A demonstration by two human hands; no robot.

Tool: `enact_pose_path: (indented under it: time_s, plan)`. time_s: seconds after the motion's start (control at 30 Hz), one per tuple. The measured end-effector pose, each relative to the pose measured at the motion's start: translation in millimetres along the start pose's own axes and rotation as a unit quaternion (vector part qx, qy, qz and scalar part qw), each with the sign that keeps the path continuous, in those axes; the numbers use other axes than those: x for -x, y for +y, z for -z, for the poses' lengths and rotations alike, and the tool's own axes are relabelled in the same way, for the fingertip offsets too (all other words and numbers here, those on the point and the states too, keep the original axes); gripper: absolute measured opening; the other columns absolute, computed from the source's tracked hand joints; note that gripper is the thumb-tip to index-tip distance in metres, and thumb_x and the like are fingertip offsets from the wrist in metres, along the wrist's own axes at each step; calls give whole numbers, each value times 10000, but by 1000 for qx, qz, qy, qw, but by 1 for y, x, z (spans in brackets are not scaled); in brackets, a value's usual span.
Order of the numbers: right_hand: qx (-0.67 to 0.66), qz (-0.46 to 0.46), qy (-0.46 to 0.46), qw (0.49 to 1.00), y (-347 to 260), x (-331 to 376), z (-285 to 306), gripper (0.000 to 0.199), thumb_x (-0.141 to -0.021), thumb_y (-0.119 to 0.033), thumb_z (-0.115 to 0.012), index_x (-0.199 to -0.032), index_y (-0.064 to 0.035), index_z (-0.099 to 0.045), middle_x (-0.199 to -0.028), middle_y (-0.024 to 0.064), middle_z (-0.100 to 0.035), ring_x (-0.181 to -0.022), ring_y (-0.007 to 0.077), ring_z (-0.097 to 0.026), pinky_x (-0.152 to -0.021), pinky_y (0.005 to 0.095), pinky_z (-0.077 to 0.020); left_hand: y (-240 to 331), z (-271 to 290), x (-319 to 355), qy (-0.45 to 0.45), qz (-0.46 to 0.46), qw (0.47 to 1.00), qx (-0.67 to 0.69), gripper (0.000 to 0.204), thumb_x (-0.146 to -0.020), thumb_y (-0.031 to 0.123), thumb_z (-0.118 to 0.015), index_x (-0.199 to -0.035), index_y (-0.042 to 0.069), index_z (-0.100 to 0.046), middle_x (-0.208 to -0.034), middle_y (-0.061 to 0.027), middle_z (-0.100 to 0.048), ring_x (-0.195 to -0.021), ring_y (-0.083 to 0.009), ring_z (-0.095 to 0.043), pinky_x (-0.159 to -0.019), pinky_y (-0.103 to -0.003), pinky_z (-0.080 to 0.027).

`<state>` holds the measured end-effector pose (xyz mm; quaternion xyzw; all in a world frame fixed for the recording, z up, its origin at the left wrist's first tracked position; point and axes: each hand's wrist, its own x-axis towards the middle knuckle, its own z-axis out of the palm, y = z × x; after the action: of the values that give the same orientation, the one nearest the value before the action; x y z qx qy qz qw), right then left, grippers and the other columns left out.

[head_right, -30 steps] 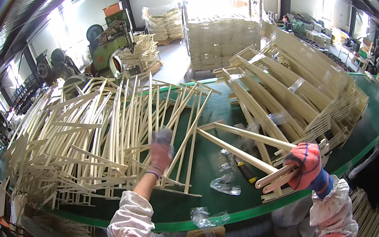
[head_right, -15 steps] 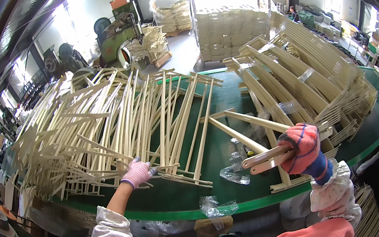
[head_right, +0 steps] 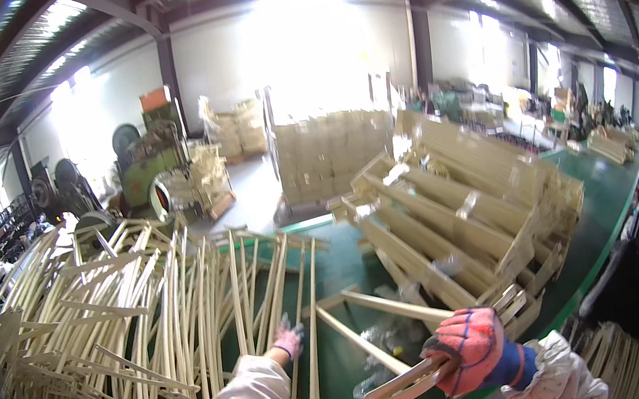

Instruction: The person assembles small wooden frames by joining two pieces at a press machine and then placing the finished frames onto a conveyor belt. The process is repeated continuously with multiple frames.

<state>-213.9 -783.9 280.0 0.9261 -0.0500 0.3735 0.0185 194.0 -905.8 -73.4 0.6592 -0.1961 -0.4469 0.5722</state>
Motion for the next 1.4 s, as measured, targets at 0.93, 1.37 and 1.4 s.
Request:
enact_pose_path:
  time_s: [0.93, 1.37, 1.4]
  plan:
    - [15, 18, 18, 1000, 24, -17, 10, 251, -445, -147, -636, -684, -83, -593, -586, 61, -541, -490, 247, -539, -449, 336, -410, 60, 28, 53, -49, -449, 564, -691, 129, -693, 139, -592, -791, 93, -661, -881, -106, -634, -951, -251, -589, -944, -417, -370]
    - [76, 283, -51, 955, 146, -118, 109, 251, -637, -184, -550, -808, -1, -565, -609, 85, -514, -494, 261, -531, -487, 321, -449, -25, -5, 86, -249, -226, 334, -881, 208, -736, 270, -580, -708, 119, -720, -752, -81, -691, -691, -263, -658, -830, -476, -390]
    - [100, 253, -45, 961, 143, -114, 115, 221, -680, -167, -536, -819, 1, -574, -613, 85, -517, -493, 254, -531, -487, 317, -442, -23, -12, 87, -229, -218, 345, -884, 193, -768, 220, -570, -845, 143, -729, -859, -68, -704, -886, -251, -663, -931, -461, -346]
